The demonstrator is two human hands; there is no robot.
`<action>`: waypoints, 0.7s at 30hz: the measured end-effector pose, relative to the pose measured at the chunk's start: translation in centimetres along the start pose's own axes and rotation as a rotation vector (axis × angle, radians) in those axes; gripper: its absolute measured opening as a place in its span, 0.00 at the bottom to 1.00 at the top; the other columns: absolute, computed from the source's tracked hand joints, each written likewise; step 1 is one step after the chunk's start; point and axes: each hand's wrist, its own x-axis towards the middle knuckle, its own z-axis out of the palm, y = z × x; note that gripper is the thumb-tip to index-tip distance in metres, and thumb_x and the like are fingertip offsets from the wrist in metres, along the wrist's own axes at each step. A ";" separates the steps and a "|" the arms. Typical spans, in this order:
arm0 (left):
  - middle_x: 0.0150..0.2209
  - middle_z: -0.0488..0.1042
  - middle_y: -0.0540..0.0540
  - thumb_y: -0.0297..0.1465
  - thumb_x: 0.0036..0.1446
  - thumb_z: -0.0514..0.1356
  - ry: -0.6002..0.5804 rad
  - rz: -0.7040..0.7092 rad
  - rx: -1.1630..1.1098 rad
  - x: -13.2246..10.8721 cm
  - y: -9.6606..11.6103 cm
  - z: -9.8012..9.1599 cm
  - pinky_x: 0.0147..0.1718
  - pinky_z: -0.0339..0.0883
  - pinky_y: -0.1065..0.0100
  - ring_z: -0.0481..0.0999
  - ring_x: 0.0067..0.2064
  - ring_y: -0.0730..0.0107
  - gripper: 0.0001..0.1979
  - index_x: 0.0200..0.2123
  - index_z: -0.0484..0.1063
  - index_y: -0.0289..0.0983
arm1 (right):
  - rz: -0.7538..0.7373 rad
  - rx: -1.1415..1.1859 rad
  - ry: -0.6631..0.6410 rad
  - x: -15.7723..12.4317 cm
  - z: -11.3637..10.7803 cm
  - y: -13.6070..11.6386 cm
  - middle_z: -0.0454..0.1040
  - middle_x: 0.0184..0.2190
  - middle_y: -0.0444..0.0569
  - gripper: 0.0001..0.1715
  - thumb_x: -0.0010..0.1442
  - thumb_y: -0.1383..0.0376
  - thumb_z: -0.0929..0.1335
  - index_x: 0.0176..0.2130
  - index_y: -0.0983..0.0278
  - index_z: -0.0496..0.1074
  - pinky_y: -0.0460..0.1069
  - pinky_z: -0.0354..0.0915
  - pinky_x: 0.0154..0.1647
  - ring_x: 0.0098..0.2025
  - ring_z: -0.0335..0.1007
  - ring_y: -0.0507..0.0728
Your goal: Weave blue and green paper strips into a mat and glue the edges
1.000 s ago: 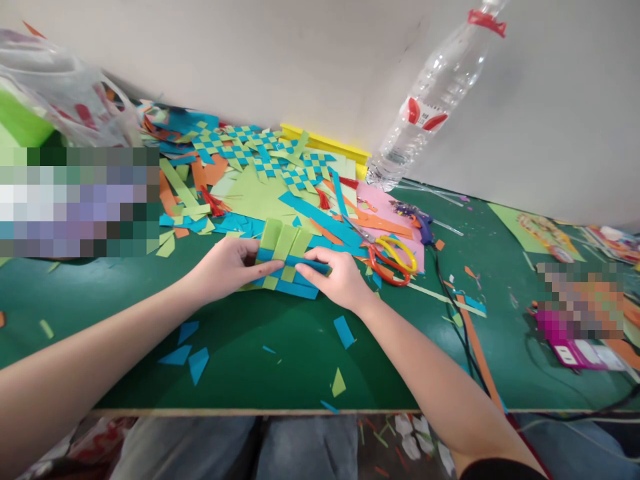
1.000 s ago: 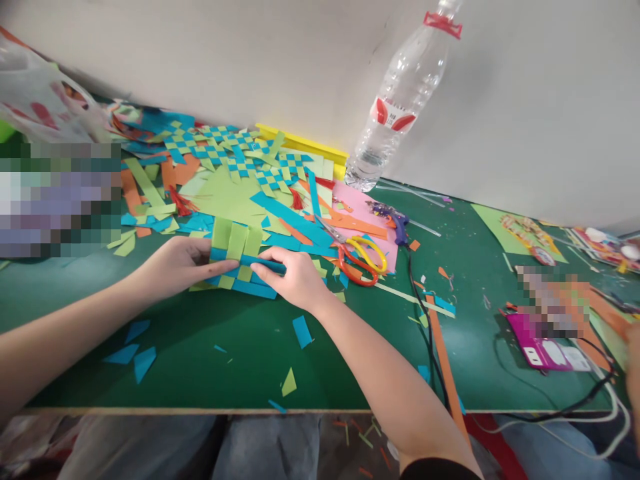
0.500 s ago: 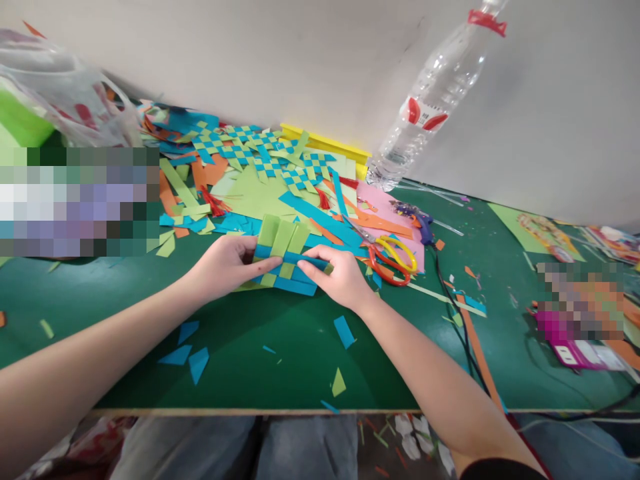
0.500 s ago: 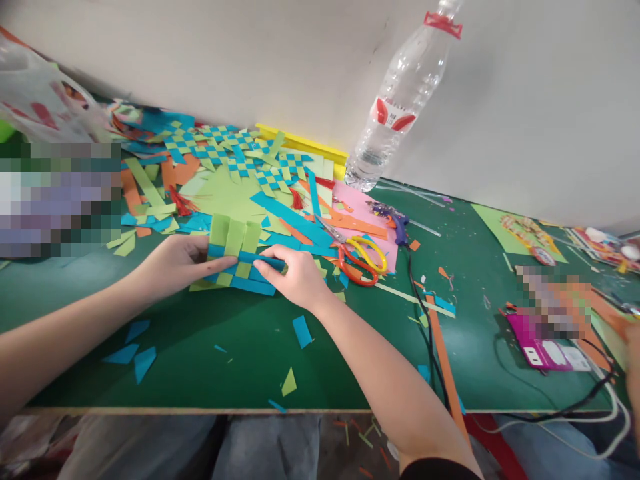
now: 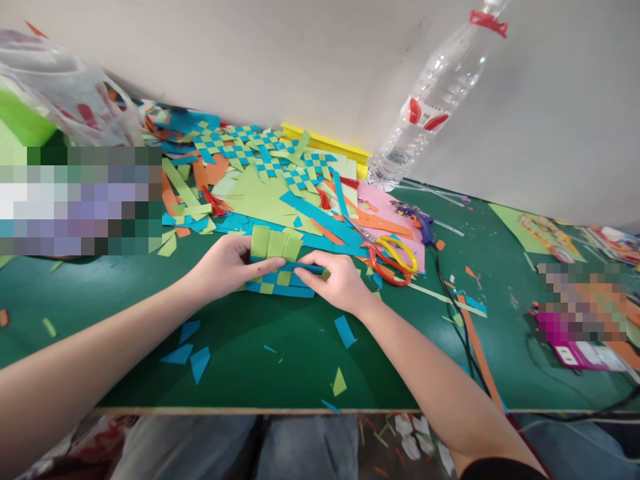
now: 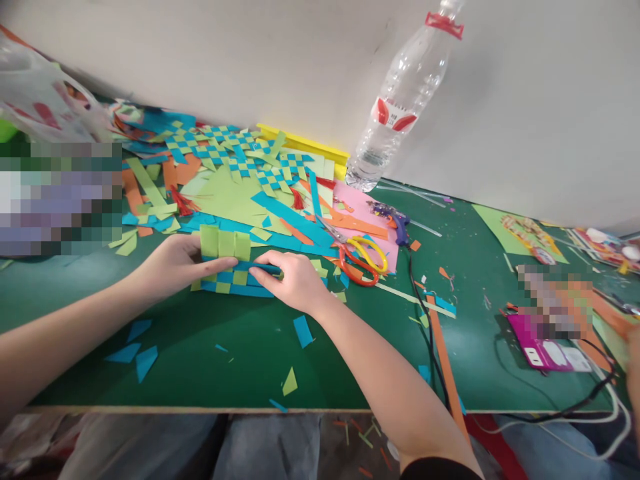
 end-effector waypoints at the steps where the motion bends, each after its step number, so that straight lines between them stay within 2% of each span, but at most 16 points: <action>1: 0.28 0.78 0.47 0.46 0.50 0.65 -0.019 -0.007 0.010 0.0 0.0 0.0 0.23 0.65 0.71 0.72 0.30 0.67 0.21 0.37 0.80 0.35 | -0.005 0.008 0.005 0.0 0.0 0.0 0.79 0.34 0.45 0.10 0.62 0.59 0.67 0.38 0.62 0.74 0.47 0.69 0.36 0.35 0.75 0.52; 4: 0.28 0.77 0.46 0.47 0.51 0.64 -0.023 -0.027 0.020 -0.1 -0.1 -0.1 0.23 0.63 0.71 0.73 0.32 0.65 0.21 0.38 0.79 0.35 | -0.040 0.068 0.042 -0.1 0.1 0.1 0.79 0.41 0.46 0.11 0.63 0.60 0.67 0.44 0.61 0.73 0.49 0.71 0.46 0.43 0.76 0.54; 6: 0.28 0.77 0.46 0.47 0.51 0.64 -0.012 -0.031 0.027 -0.1 0.0 -0.1 0.23 0.63 0.70 0.74 0.33 0.63 0.21 0.37 0.79 0.35 | -0.061 0.081 0.061 -0.1 0.0 0.1 0.78 0.43 0.46 0.11 0.63 0.61 0.66 0.45 0.60 0.72 0.50 0.71 0.49 0.45 0.76 0.54; 16: 0.29 0.78 0.45 0.47 0.50 0.64 -0.001 -0.041 0.030 -0.1 0.1 -0.1 0.24 0.65 0.70 0.74 0.30 0.66 0.22 0.38 0.79 0.35 | -0.118 -0.003 0.066 0.0 0.0 -0.1 0.79 0.41 0.46 0.09 0.64 0.62 0.66 0.43 0.61 0.73 0.49 0.72 0.46 0.42 0.77 0.53; 21: 0.31 0.79 0.44 0.47 0.47 0.64 0.047 -0.040 0.063 0.2 -0.1 0.1 0.25 0.68 0.69 0.74 0.30 0.67 0.23 0.37 0.79 0.33 | -0.169 -0.029 0.085 0.0 0.1 0.3 0.80 0.40 0.45 0.08 0.63 0.64 0.67 0.43 0.62 0.73 0.47 0.71 0.44 0.41 0.77 0.52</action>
